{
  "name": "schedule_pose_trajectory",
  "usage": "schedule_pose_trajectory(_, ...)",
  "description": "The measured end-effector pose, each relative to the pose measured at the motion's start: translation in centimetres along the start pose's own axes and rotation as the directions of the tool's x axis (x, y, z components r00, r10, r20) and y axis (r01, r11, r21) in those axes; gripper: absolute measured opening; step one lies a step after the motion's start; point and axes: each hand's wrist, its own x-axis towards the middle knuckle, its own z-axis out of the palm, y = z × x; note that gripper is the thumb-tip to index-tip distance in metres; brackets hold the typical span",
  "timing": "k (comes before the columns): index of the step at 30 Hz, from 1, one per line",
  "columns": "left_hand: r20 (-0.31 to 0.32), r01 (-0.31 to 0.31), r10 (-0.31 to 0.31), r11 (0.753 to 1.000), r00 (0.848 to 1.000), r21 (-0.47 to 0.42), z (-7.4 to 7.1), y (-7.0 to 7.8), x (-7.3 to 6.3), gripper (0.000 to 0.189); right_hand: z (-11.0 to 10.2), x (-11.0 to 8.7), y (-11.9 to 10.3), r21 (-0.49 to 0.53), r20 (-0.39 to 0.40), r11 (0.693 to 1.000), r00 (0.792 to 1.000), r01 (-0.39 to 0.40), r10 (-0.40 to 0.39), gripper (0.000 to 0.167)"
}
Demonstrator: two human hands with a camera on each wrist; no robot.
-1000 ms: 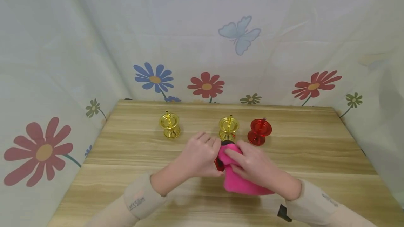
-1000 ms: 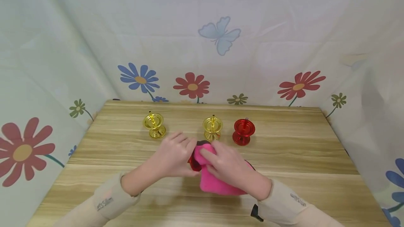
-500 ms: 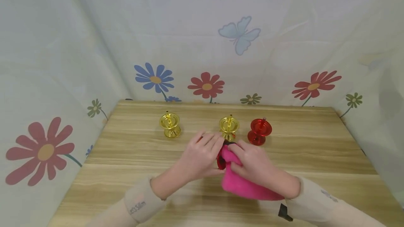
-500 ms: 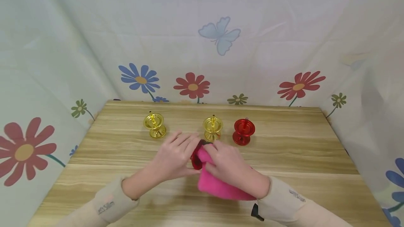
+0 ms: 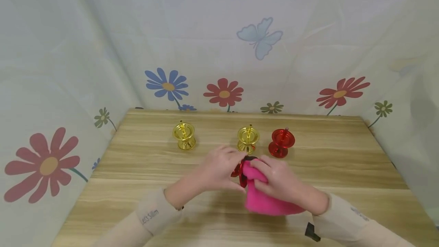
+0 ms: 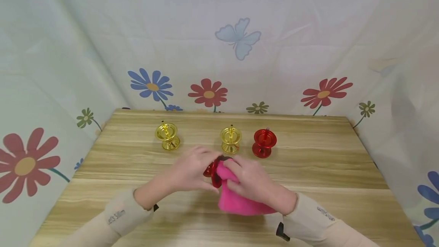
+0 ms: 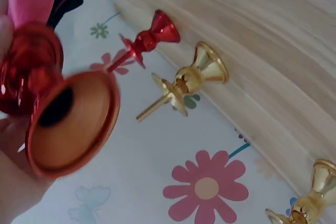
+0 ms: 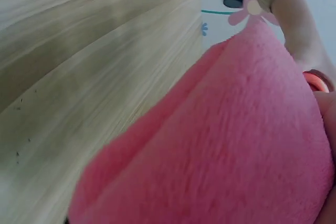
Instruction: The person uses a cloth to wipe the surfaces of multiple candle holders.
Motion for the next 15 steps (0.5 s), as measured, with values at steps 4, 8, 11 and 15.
schedule_pose_trajectory(4,-0.296,-0.057,0.128,0.97,0.946,0.237,1.2,0.4,-0.2,0.086,0.1,-0.2,0.0,0.073,-0.035,0.993,0.994,-0.096,0.099,0.029)
schedule_pose_trajectory(8,-0.257,-0.029,0.075,0.984,0.963,0.176,1.3,0.6,-0.5,0.09,0.2,-0.3,-0.1,0.091,-0.029,0.988,0.992,-0.123,0.126,0.029)
schedule_pose_trajectory(11,-0.041,0.048,-0.05,0.998,0.998,-0.03,0.3,0.4,-0.5,0.093,0.1,-0.4,0.1,0.083,-0.024,0.993,0.996,-0.08,0.082,0.029)
schedule_pose_trajectory(15,0.204,0.162,-0.115,0.959,0.972,-0.231,-0.7,-0.4,-0.1,0.087,-0.1,-0.2,0.1,0.05,0.013,0.999,1.0,-0.009,0.009,0.027)
